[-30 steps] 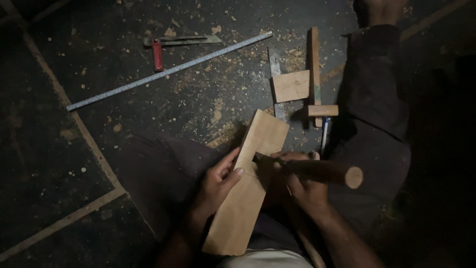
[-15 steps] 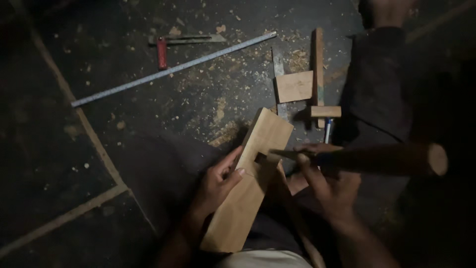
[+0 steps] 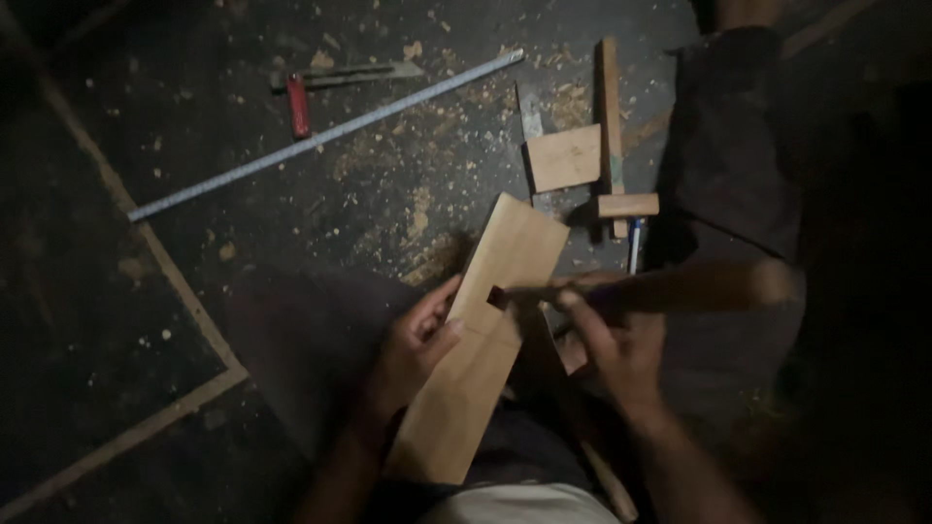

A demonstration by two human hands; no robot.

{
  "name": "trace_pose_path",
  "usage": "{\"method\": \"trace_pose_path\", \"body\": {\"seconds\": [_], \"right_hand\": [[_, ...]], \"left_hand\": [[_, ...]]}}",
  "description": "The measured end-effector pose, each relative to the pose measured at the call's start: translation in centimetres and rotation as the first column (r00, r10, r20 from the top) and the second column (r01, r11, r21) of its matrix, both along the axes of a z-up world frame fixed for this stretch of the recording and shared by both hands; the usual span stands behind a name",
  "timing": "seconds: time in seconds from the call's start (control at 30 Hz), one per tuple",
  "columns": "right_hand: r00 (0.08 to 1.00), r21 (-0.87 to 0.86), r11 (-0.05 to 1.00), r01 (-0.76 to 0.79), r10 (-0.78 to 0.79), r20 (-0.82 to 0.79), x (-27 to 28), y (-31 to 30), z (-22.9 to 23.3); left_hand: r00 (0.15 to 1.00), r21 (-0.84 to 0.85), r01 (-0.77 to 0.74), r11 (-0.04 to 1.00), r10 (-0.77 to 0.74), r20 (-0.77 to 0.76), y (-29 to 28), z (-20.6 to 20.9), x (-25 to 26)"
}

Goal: The person holds and smooths a piece of wood using a handheld tool while sitting on a workshop floor.

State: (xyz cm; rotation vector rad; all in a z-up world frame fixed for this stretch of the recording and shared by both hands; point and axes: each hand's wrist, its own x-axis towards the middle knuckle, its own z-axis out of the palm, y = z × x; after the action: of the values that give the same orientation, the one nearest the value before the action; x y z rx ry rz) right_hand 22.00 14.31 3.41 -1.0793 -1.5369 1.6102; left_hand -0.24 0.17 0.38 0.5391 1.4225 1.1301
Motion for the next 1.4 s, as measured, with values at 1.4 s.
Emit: {"method": "trace_pose_path", "body": {"seconds": [1.4], "right_hand": [[0.965,-0.724,0.649,-0.234,0.062,-0.256,-3.8,5.5,-12.9]], "left_hand": [[0.911,-0.181,-0.375,0.909,0.397,0.109,0.9,-3.3,-0.3]]}}
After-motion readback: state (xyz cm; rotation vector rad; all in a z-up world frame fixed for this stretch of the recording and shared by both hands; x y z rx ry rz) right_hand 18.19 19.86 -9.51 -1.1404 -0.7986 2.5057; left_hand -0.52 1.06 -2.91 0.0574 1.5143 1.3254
